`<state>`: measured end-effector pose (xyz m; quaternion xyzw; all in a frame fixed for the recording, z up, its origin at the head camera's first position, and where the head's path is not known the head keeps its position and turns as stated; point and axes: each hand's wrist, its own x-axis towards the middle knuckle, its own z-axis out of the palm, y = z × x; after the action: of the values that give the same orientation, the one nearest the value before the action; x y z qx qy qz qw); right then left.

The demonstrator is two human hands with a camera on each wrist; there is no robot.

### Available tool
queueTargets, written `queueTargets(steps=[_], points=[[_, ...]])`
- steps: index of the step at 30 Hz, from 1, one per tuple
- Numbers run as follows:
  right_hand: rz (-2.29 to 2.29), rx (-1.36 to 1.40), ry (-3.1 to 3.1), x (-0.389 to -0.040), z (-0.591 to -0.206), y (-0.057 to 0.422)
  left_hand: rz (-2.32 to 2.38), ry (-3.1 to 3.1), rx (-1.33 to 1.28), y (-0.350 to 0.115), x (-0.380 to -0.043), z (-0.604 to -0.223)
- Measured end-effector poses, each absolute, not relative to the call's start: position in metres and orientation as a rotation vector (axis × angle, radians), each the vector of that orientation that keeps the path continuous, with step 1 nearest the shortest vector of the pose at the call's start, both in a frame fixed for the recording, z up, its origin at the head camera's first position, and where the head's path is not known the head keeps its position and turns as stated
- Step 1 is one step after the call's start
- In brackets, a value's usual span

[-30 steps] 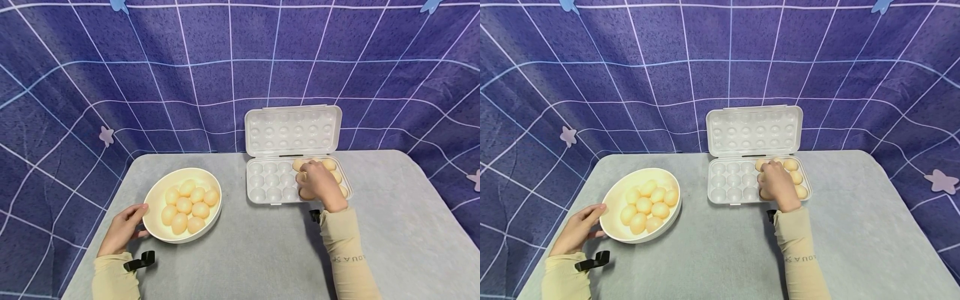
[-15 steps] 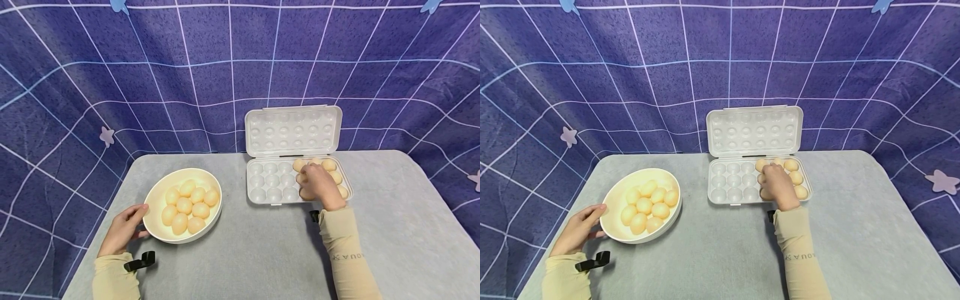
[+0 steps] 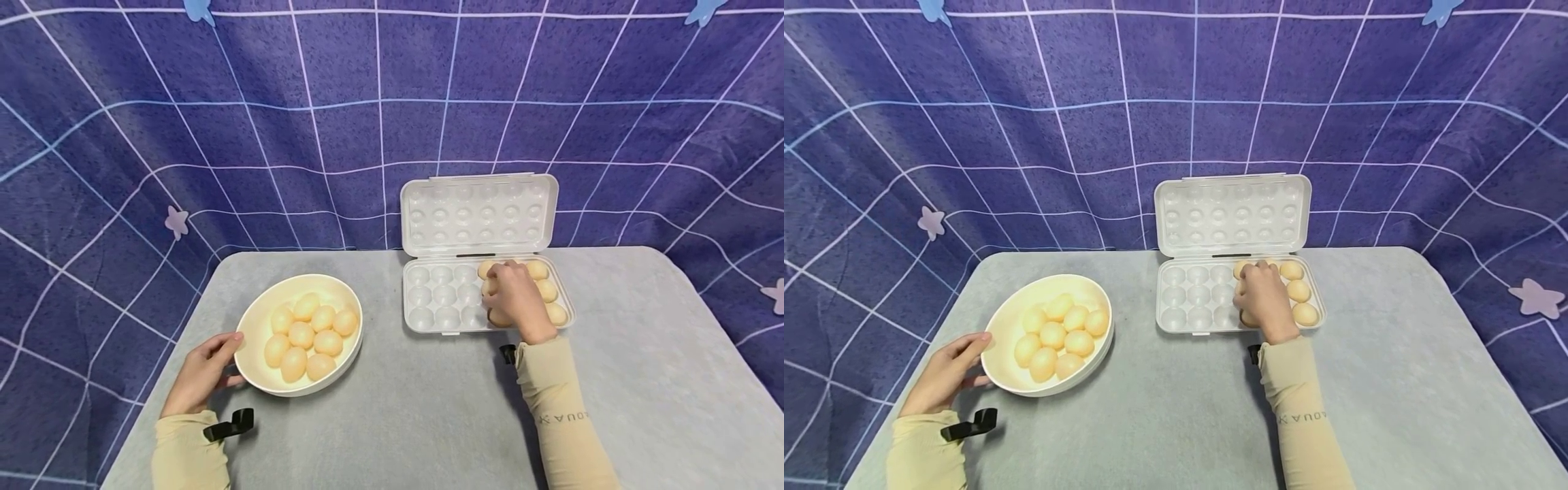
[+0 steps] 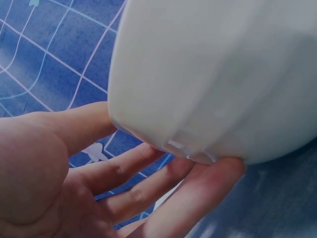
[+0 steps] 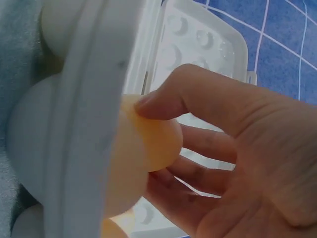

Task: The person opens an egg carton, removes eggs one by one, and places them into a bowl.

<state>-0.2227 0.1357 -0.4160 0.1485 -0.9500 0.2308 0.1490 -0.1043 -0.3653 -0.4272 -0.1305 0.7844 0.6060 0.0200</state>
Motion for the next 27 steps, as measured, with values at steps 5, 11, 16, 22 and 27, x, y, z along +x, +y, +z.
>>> queueTargets(steps=[5, 11, 16, 22, 27], points=[[0.671, 0.456, -2.695, -0.222, -0.413, 0.135, 1.862, 2.446, -0.407, -0.364, -0.105, -0.428], [0.699, 0.489, -2.614, -0.219, -0.407, 0.131, 1.838, 2.465, -0.401, -0.365, -0.104, -0.428], [0.728, 0.500, -2.590, -0.216, -0.400, 0.125, 1.845, 2.451, -0.412, -0.367, -0.105, -0.429], [0.760, 0.526, -2.549, -0.210, -0.390, 0.115, 1.857, 2.446, -0.403, -0.366, -0.104, -0.428], [0.797, 0.552, -2.505, -0.204, -0.383, 0.105, 1.849, 2.465, -0.407, -0.364, -0.103, -0.429]])
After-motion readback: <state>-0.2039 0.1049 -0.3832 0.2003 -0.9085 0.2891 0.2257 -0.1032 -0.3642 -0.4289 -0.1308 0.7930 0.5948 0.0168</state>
